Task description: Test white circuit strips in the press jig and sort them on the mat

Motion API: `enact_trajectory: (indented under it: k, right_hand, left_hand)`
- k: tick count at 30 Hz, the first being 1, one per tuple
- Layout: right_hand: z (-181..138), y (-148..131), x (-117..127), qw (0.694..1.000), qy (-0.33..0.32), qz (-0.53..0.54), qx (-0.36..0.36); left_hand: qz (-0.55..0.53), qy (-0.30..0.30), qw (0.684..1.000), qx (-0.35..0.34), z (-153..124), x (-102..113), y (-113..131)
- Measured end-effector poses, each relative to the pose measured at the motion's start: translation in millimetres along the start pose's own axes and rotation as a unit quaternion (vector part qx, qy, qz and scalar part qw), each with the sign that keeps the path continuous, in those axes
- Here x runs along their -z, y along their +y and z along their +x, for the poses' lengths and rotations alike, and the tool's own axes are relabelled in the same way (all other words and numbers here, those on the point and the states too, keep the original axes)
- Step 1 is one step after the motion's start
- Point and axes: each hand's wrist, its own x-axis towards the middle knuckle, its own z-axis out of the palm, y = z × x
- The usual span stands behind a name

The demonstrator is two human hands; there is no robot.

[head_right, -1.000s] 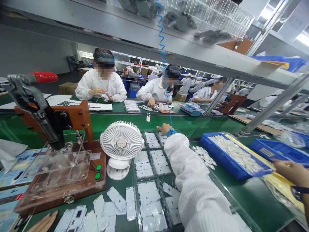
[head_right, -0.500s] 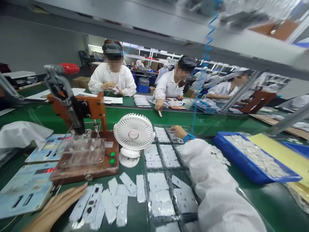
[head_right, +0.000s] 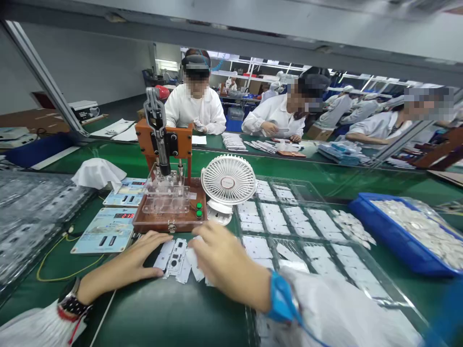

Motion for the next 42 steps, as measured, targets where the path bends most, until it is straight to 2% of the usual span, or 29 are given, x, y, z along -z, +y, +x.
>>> enact_trajectory:
  k: [2,4,7,10,12,13,16,19,24,26,29,36,42]
  right_hand:
    - [3,-21,-32,0.992,-0.128,0.001,-0.011]
    - [6,-27,-56,0.977,-0.211,0.000,-0.044]
    - [13,-25,-71,0.954,-0.281,0.005,-0.104]
    - [19,-21,-68,0.943,-0.304,0.034,-0.135]
    - [20,-18,-65,0.940,-0.297,0.082,-0.143]
    - [19,-17,-64,0.939,-0.290,0.109,-0.147]
    - [13,-15,-63,0.937,-0.268,0.168,-0.147]
    - [8,-16,-57,0.942,-0.228,0.203,-0.141]
    - [19,-4,-40,0.950,-0.070,0.252,-0.170]
    - [29,11,-38,0.948,-0.011,0.253,-0.194]
    - [45,35,-47,0.942,0.043,0.264,-0.202]
    - [69,64,-84,0.956,0.060,0.240,-0.159]
    - [74,73,-87,0.973,0.018,0.175,-0.149]
  left_hand:
    - [0.012,0.021,0.999,-0.023,-3,1,1]
    - [0.010,0.031,0.999,-0.030,-11,8,5]
    - [-0.010,0.068,0.997,-0.036,-25,32,9]
    - [0.027,0.168,0.984,-0.046,-21,60,5]
    - [0.080,0.209,0.973,-0.058,-2,73,-4]
    - [0.104,0.209,0.970,-0.069,11,77,-9]
    - [0.145,0.187,0.970,-0.062,49,83,-24]
    - [0.153,0.151,0.976,-0.033,69,88,-33]
    - [0.146,0.093,0.983,-0.068,63,93,-35]
    - [0.136,0.096,0.984,-0.064,59,90,-34]
    - [0.121,0.109,0.985,-0.058,58,84,-33]
    - [0.100,0.121,0.986,-0.060,59,78,-37]
    - [0.109,0.153,0.981,-0.036,61,69,-41]
